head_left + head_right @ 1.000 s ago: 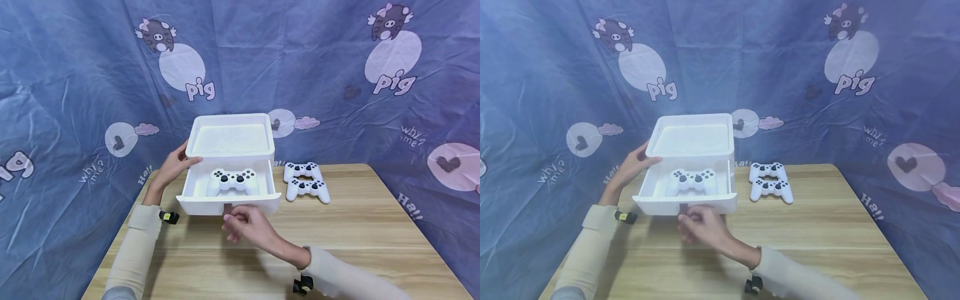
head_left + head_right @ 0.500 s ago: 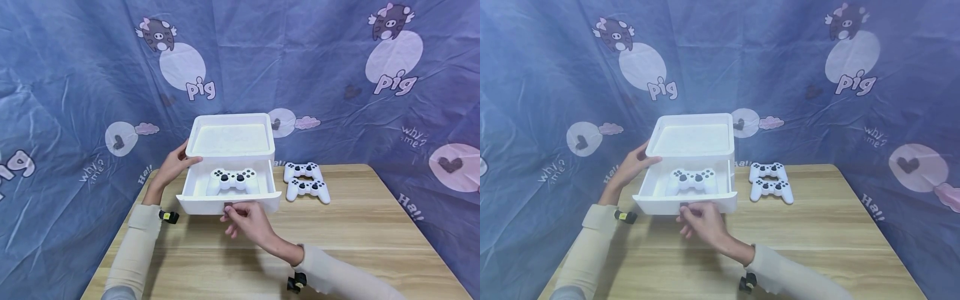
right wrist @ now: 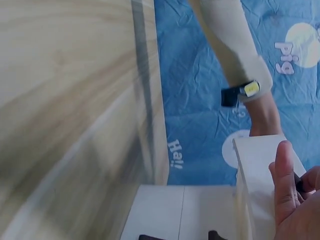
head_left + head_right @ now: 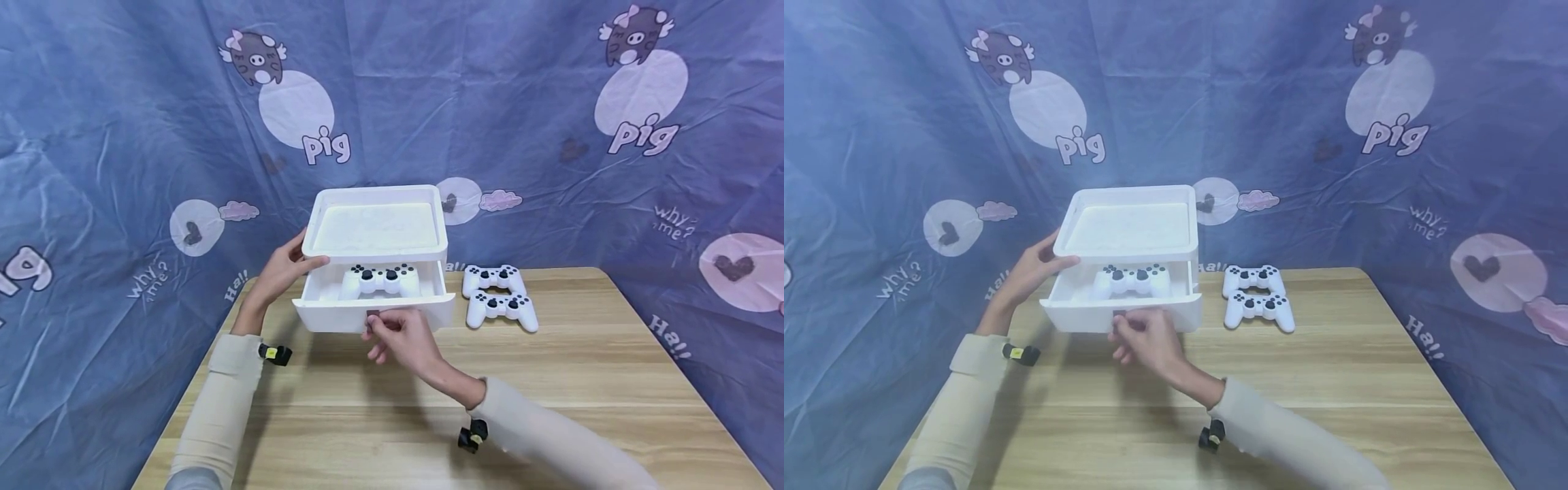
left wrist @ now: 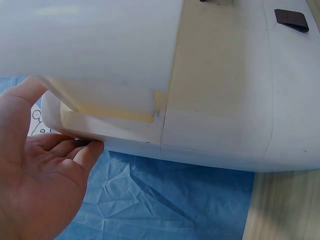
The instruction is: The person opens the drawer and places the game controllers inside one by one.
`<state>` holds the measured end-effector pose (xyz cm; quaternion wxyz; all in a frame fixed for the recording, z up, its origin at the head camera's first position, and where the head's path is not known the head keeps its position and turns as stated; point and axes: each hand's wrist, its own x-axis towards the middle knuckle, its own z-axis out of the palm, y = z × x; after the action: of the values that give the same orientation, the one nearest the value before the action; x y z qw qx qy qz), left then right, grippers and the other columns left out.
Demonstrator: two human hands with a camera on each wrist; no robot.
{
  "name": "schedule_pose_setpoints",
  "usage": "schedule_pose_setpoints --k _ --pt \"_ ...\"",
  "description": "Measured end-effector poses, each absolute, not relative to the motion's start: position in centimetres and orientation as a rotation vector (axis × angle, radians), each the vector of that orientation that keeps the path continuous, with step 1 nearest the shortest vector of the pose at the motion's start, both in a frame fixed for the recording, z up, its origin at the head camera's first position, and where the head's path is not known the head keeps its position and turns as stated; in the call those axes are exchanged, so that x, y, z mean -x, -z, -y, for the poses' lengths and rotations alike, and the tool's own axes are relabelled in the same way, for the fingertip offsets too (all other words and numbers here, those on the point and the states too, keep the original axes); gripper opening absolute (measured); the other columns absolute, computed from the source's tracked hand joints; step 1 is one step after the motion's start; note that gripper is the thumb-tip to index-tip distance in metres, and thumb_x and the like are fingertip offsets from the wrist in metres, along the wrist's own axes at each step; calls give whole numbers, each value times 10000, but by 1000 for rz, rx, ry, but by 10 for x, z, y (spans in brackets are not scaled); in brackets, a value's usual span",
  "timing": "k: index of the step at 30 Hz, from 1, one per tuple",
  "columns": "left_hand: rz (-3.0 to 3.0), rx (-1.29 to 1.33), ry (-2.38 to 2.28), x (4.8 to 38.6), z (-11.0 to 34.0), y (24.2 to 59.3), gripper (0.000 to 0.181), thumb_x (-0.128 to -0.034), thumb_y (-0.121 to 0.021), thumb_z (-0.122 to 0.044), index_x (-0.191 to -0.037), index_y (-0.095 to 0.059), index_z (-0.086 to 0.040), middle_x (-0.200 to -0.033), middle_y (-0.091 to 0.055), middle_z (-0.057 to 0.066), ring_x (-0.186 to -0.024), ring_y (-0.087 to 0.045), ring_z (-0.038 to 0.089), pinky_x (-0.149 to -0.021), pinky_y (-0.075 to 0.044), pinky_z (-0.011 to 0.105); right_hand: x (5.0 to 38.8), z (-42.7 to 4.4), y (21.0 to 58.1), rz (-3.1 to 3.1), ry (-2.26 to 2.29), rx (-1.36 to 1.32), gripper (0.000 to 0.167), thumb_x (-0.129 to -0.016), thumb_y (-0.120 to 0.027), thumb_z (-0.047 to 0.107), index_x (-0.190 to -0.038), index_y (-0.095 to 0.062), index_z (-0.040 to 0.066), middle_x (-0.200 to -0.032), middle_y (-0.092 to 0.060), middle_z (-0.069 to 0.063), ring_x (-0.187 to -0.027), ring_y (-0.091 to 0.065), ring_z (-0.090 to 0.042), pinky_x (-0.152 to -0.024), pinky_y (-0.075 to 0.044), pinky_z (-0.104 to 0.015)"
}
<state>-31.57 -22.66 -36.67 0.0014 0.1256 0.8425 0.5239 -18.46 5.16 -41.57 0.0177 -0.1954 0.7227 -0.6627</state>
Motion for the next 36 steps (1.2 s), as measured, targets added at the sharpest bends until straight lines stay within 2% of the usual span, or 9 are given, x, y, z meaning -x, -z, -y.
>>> schedule_pose_setpoints --k 4,13,21,30,36 --pt "-2647 -400 -1647 317 227 368 943 -940 -827 -439 -1692 -268 -339 -1659 -471 124 -1463 -532 297 -1159 -480 533 199 -50 414 -2251 2089 576 214 -1068 -640 65 -1056 -782 -94 -932 -783 -284 -581 -747 -161 -565 -640 -383" --pt "-2645 -413 -1646 317 227 368 938 -941 -829 -432 -1694 -280 -327 -1637 -503 110 -1441 -551 277 -1132 -501 471 232 -47 410 -2287 2106 486 227 -1073 -642 88 -1048 -785 -87 -903 -793 -253 -560 -727 -103 -569 -640 -350" --pt "-2637 -412 -1643 318 228 368 942 -942 -832 -412 -1694 -271 -339 -1631 -508 116 -1433 -552 280 -1105 -514 470 253 -46 407 -2298 2086 429 230 -1077 -635 85 -1065 -786 -88 -893 -799 -226 -553 -721 -102 -571 -639 -333" --pt "-2657 -409 -1638 319 226 371 964 -920 -839 -481 -1695 -286 -330 -1605 -541 109 -1400 -583 273 -972 -557 304 268 -47 405 -2295 2081 394 260 -1083 -632 106 -1056 -782 -105 -917 -791 -270 -546 -713 -90 -582 -642 -329" --pt "-2663 -413 -1623 319 228 370 969 -914 -835 -509 -1692 -278 -354 -1609 -537 102 -1398 -583 280 -960 -561 300 268 -48 408 -2295 2063 417 302 -1094 -633 170 -1073 -776 -95 -916 -797 -242 -565 -719 -108 -598 -646 -334"
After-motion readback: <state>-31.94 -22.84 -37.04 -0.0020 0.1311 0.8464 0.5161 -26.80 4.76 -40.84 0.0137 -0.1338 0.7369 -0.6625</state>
